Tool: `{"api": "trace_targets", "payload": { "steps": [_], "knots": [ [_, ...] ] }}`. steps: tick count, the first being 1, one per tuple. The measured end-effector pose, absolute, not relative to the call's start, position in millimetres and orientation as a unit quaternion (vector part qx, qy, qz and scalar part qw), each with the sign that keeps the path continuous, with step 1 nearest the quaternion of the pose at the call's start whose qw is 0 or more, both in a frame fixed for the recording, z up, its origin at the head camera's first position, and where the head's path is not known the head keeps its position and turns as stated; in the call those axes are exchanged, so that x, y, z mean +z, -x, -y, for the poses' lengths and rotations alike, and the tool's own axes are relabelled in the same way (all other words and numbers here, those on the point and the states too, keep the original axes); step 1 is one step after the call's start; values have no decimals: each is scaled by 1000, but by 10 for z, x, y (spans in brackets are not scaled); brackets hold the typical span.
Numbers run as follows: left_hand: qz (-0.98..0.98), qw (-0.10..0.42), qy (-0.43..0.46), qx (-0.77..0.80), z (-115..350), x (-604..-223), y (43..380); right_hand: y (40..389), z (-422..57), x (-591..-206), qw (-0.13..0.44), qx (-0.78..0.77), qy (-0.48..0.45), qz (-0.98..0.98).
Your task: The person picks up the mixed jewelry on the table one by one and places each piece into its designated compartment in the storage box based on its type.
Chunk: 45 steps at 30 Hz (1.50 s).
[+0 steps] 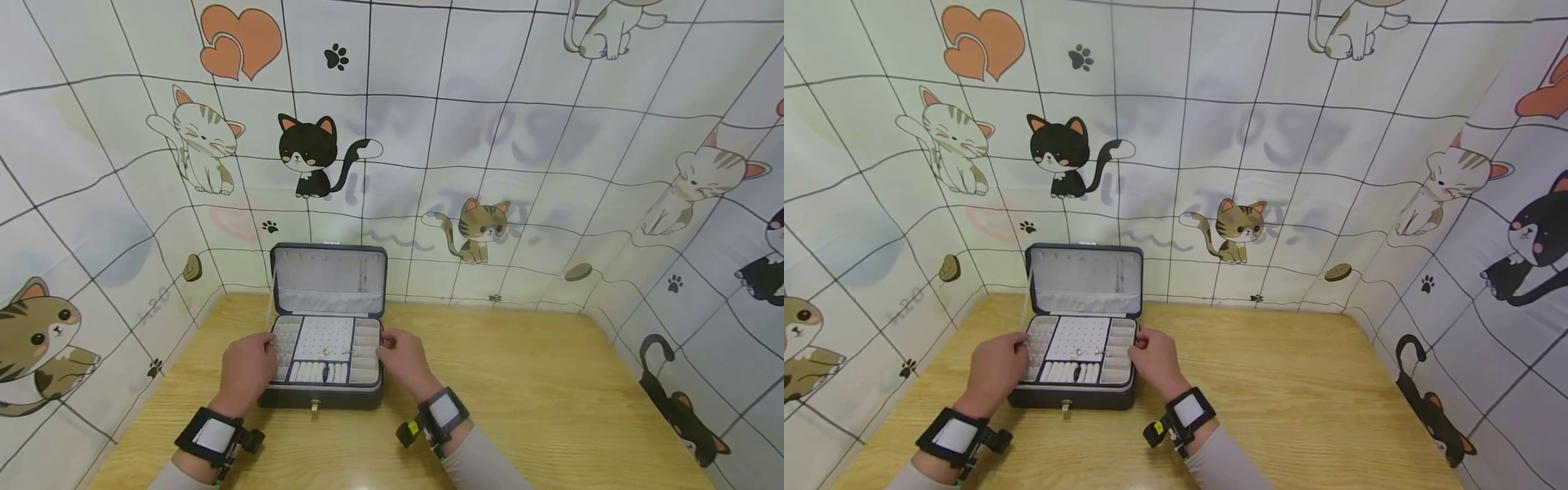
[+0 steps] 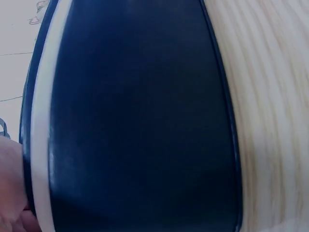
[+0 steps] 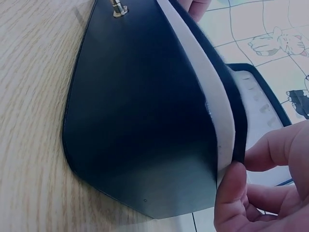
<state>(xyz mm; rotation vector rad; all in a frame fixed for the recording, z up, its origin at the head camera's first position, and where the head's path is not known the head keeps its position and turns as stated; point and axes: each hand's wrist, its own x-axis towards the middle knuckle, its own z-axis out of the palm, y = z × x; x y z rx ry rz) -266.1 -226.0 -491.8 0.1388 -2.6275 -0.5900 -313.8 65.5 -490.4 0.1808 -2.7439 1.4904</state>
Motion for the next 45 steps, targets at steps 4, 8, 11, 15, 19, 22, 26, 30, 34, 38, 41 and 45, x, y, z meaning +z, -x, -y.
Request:
{"api": "trace_targets", "payload": {
  "steps": [4,8,11,15,19,22,26,30,34,38,41,45],
  "knots": [
    [954,218,-48,-201,2271,-4928,2678,3139,-642,-4894,9,479,-56,876],
    [954,218,-46,-201,2275,-4915,2664,3135,-626,-4892,10,483,-54,874],
    [953,222,-42,-202,2271,-4893,2647,3137,-618,-4900,10,485,-49,873],
    [953,226,-38,-200,2259,-4883,2647,3151,-626,-4924,12,486,-47,873],
    [958,220,-37,-182,2231,-4888,2645,3151,-628,-4942,15,489,-45,871],
    [961,209,-42,-175,2204,-4876,2636,3147,-623,-4949,16,491,-45,870],
    [963,193,-56,-179,2182,-4858,2628,3154,-627,-4965,18,494,-48,868],
    [964,193,-56,-177,2182,-4857,2630,3158,-629,-4978,20,494,-49,868],
    [962,206,-47,-173,2200,-4871,2644,3167,-625,-4985,19,497,-49,866],
    [957,214,-46,-188,2228,-4894,2670,3183,-627,-4997,11,500,-46,865],
    [954,215,-49,-204,2248,-4909,2698,3198,-632,-5008,8,497,-43,866],
    [954,199,-53,-220,2261,-4914,2729,3211,-646,-5017,11,491,-43,870]
  ]
}}
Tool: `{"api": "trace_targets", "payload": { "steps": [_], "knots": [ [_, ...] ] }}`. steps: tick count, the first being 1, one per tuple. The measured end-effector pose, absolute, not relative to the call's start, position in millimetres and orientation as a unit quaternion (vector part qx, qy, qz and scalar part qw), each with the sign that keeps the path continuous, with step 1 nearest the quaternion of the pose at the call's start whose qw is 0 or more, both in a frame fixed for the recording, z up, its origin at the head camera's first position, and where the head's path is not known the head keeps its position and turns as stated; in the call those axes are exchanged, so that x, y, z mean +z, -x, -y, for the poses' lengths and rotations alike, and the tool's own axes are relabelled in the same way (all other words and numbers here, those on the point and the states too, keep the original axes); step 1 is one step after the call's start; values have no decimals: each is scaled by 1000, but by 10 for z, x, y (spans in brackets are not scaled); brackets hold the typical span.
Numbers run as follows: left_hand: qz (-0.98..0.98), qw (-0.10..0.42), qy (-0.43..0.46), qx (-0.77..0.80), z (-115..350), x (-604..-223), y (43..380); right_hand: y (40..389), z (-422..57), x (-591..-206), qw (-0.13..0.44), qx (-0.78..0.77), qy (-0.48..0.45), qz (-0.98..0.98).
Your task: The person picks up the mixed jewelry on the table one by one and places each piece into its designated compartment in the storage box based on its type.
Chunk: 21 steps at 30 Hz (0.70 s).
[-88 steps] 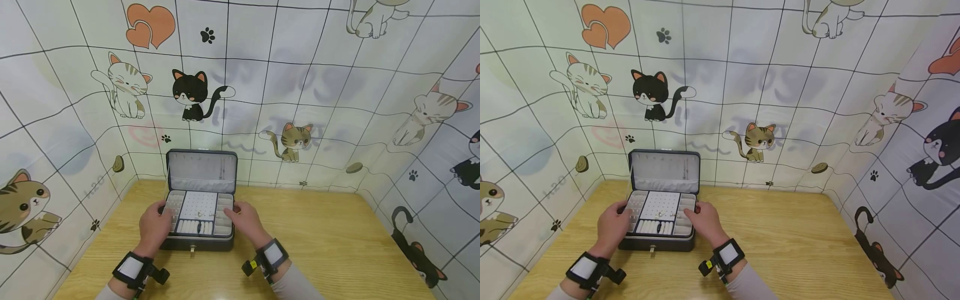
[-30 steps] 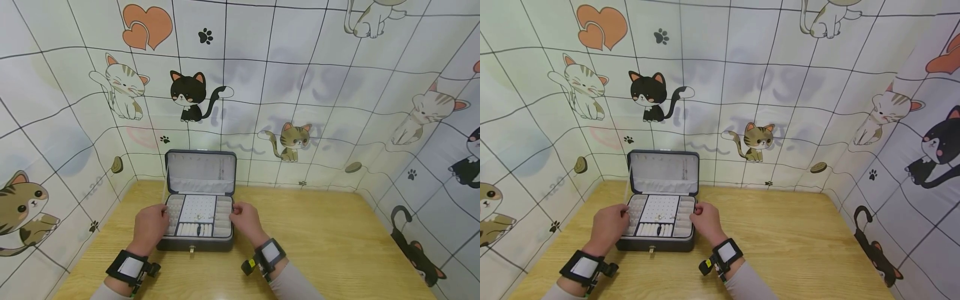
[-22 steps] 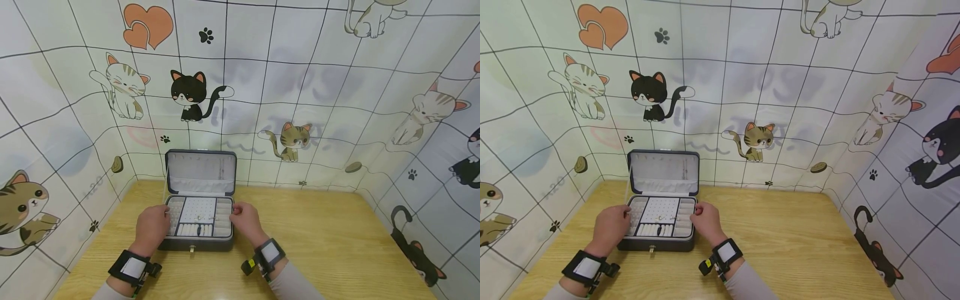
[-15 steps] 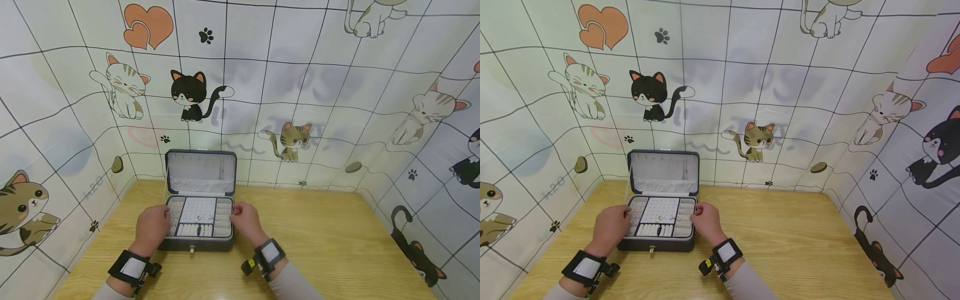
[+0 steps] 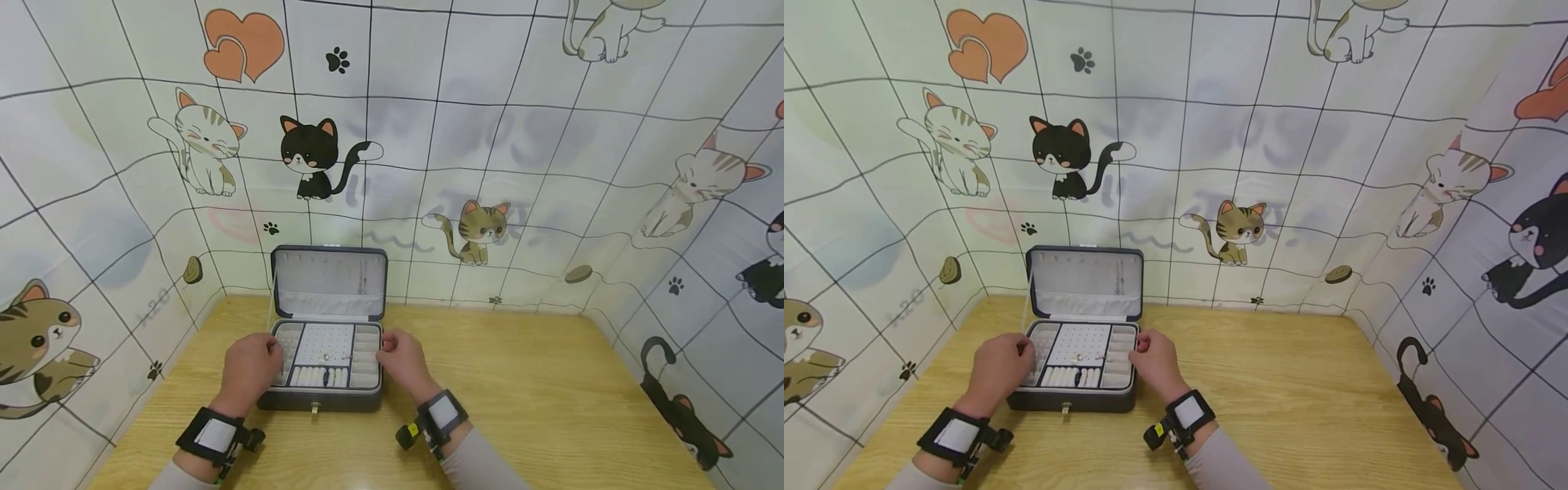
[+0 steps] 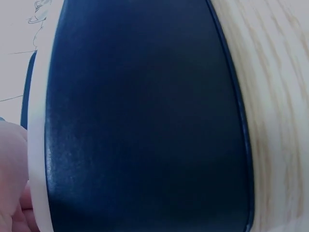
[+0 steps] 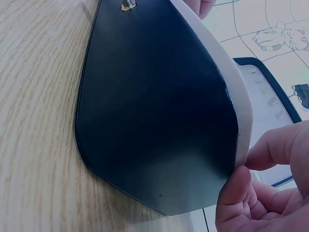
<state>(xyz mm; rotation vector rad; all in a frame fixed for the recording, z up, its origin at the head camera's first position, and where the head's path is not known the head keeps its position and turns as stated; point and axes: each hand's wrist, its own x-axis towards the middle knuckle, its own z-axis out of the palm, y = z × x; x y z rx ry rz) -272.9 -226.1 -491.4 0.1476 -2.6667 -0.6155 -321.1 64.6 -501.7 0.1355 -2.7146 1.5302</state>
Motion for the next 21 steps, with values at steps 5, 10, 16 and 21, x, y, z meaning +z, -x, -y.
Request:
{"api": "trace_targets", "payload": {
  "steps": [5,10,16,21],
  "knots": [
    [952,179,-58,-242,2300,-4903,2770,3254,-677,-5005,15,494,-56,867],
    [939,195,-58,-277,2365,-4880,2858,3383,-735,-5027,44,506,-52,860],
    [902,251,-91,-339,2474,-4821,2921,3442,-787,-5075,71,547,-35,833],
    [893,223,-88,-381,2621,-4702,2963,3447,-813,-5053,81,587,-64,803]
  ]
}}
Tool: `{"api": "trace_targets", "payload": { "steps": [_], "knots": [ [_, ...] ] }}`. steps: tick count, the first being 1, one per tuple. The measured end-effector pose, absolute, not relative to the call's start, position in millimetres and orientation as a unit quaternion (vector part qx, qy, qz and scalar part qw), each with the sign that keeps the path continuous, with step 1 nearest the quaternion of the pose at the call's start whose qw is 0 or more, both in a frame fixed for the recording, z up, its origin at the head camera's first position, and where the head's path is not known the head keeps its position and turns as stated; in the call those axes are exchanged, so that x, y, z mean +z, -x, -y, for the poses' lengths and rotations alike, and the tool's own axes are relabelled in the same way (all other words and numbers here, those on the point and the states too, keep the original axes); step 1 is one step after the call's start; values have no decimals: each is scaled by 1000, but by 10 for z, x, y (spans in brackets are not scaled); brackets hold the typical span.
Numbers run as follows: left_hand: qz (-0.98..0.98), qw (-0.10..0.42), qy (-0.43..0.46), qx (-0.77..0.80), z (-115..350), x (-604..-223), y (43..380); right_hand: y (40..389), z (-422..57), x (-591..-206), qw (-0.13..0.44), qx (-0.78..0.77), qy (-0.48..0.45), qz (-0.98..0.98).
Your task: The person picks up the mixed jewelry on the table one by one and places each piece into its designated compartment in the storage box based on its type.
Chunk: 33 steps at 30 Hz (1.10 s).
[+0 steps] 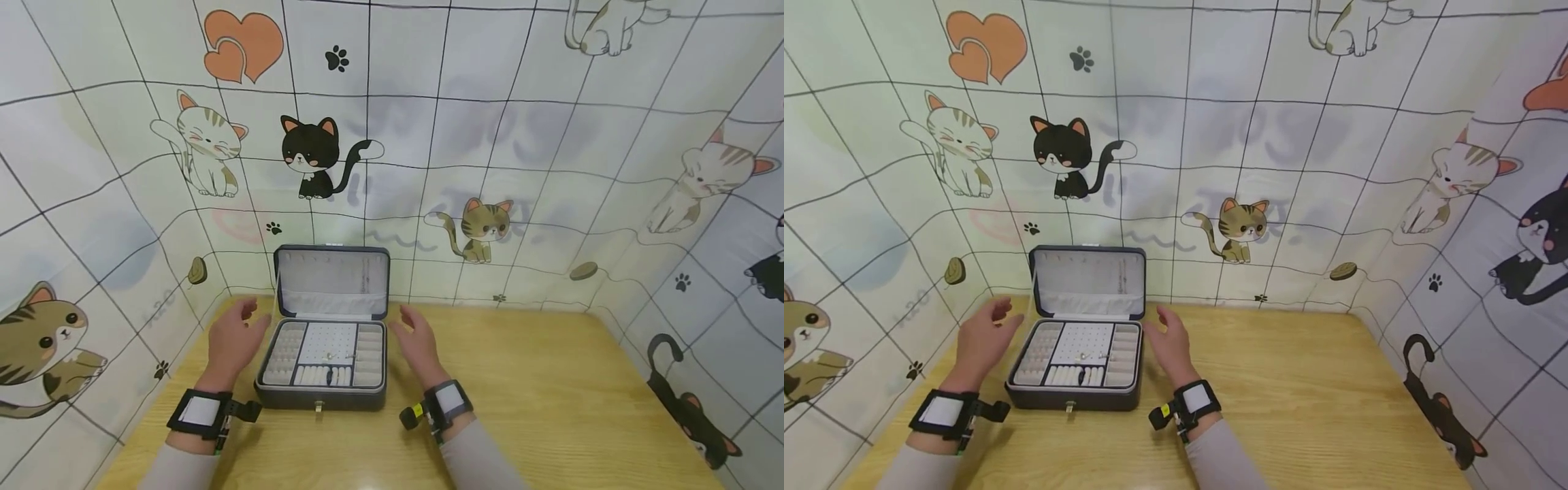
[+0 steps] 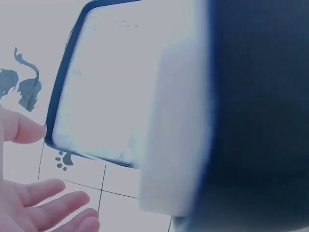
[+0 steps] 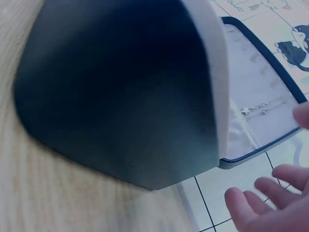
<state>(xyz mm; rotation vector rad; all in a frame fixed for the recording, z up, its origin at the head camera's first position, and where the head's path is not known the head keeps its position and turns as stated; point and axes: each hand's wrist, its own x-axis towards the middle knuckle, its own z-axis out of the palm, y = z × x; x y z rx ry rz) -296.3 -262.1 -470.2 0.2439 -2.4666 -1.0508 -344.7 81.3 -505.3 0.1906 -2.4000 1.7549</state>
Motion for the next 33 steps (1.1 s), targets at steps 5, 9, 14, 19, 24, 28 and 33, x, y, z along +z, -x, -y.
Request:
{"api": "trace_targets", "payload": {
  "steps": [5,9,14,19,24,28,33],
  "knots": [
    [886,120,-48,-445,2622,-4630,3067,3494,-845,-5005,77,641,-100,757],
    [860,79,-41,-503,2583,-4644,3143,3508,-813,-4998,45,674,-137,725],
    [846,90,-14,-525,2613,-4707,3202,3460,-717,-5005,-1,683,-164,712],
    [819,71,38,-568,2666,-4797,3228,3468,-705,-5050,-8,684,-174,708],
    [794,53,68,-602,2723,-4865,3225,3489,-708,-5083,-21,685,-182,705],
    [789,57,81,-607,2744,-4903,3222,3495,-723,-5094,-29,680,-188,708],
    [784,69,89,-610,2751,-4932,3227,3502,-747,-5095,-28,679,-194,707]
  ]
}}
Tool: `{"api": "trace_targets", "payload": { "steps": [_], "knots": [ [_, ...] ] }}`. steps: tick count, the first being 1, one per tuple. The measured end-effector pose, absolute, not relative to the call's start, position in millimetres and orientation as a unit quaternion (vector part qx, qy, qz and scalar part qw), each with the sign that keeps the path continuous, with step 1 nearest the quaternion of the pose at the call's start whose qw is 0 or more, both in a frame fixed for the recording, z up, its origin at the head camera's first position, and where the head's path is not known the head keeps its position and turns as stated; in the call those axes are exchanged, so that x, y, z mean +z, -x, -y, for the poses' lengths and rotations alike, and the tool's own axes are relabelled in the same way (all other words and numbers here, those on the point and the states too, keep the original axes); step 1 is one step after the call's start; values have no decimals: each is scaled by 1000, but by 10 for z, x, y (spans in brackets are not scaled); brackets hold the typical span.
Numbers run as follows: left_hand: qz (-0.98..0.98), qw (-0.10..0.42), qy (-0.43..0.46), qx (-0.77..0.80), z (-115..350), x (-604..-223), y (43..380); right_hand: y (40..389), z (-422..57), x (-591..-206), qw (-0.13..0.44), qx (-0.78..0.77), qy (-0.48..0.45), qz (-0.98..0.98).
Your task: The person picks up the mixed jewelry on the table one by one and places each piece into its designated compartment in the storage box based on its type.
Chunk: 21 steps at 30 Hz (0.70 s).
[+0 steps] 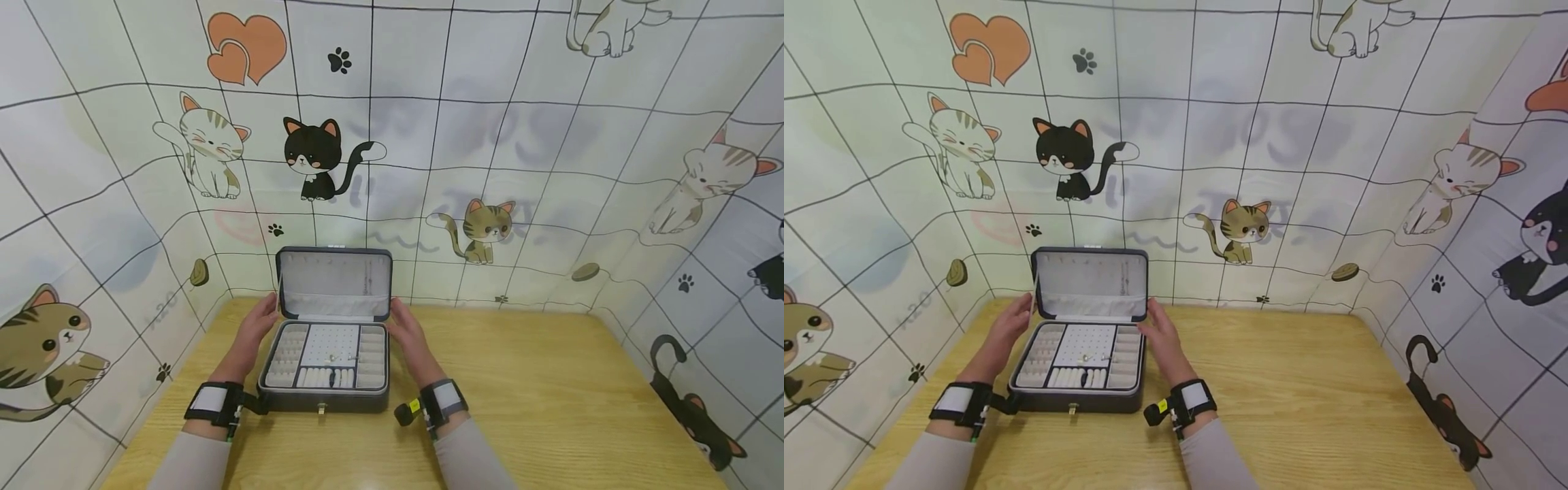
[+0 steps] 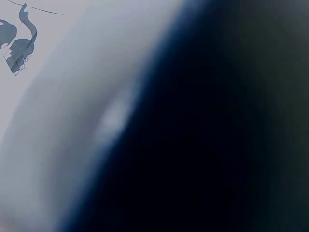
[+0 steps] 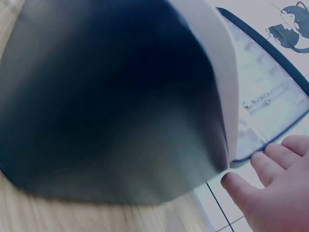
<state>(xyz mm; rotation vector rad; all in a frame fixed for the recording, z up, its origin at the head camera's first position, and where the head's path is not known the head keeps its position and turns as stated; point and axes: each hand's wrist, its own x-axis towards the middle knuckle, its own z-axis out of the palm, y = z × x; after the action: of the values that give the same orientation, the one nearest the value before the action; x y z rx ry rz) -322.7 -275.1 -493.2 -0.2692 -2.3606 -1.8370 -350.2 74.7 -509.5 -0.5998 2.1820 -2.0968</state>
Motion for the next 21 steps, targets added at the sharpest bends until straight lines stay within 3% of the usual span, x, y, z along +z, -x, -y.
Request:
{"api": "trace_targets", "payload": {
  "steps": [10,21],
  "knots": [
    [777,80,97,-617,2765,-4925,3216,3524,-807,-5104,33,-686,203,-698],
    [720,81,68,-686,2802,-4856,3166,3537,-812,-5133,-2,-691,202,-695]
  ]
}}
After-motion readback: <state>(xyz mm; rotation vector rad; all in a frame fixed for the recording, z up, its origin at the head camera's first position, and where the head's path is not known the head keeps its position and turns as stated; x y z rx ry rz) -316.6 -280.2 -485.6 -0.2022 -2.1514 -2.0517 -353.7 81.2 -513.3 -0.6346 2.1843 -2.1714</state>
